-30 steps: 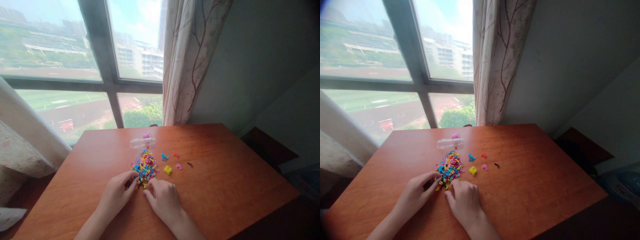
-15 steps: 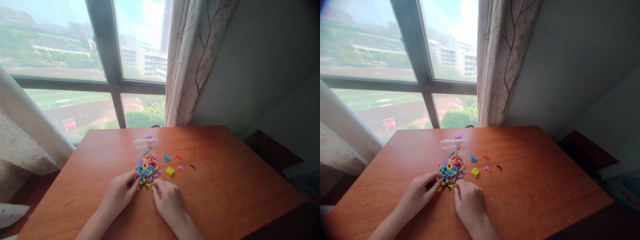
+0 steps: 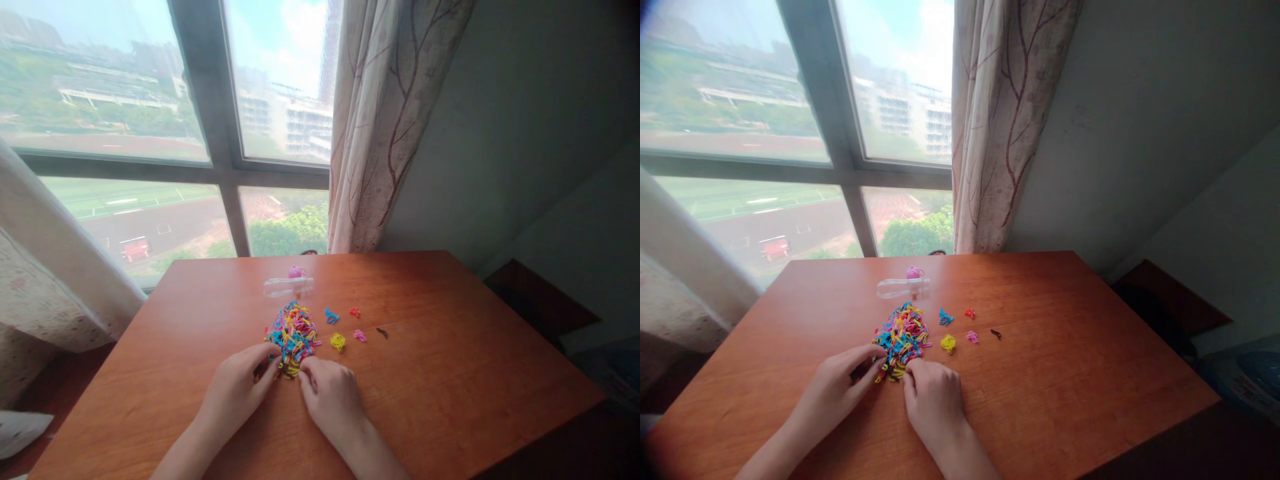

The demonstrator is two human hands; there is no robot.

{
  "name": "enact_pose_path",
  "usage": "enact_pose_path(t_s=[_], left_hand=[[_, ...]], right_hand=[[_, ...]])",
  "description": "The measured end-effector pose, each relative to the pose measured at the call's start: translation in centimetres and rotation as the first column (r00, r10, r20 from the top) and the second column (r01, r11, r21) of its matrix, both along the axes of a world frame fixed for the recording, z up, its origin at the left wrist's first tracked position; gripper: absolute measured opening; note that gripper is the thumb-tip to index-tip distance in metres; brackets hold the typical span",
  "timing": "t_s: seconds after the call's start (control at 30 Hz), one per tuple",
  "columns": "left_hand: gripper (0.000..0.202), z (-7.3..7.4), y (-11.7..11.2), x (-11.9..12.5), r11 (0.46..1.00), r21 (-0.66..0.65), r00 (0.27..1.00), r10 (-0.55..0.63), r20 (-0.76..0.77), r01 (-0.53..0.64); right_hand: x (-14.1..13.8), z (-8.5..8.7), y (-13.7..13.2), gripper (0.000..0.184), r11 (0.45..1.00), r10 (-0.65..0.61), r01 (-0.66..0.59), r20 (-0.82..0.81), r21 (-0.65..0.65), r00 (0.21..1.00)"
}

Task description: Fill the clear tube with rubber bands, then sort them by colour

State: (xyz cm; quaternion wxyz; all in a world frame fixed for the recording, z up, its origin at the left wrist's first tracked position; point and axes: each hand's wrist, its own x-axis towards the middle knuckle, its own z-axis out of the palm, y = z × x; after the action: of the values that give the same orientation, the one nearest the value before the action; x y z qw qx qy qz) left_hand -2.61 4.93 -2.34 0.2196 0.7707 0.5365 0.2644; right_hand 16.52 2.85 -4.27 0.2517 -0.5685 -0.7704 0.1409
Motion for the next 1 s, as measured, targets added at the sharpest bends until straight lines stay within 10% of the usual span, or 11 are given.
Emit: enact_pose_path(t_s=[0.5,0.73,1.0], left_hand=[[0.021,0.7,-0.1,0.1,1.000,0.019,1.000,-0.001,-0.014,0.001],[0.020,0.3,0.0,0.0,0.999,0.032,0.999,-0.002,-0.035,0.003],[0.021,0.3,0.0,-0.1,0.999,0.049,0.999,0.006,-0.034,-0.004]], right_hand=[[3.3,-0.6,0.3,0.017,0.996,-0.080,0.062,-0.332,-0.064,0.940],[5.3,-1.3,1.4,0.022,0.934,-0.338,0.357,-0.287,0.013,0.896],[5.1,-1.1,1.5,0.022,0.937,-0.331,0.348,-0.208,0.046,0.920]])
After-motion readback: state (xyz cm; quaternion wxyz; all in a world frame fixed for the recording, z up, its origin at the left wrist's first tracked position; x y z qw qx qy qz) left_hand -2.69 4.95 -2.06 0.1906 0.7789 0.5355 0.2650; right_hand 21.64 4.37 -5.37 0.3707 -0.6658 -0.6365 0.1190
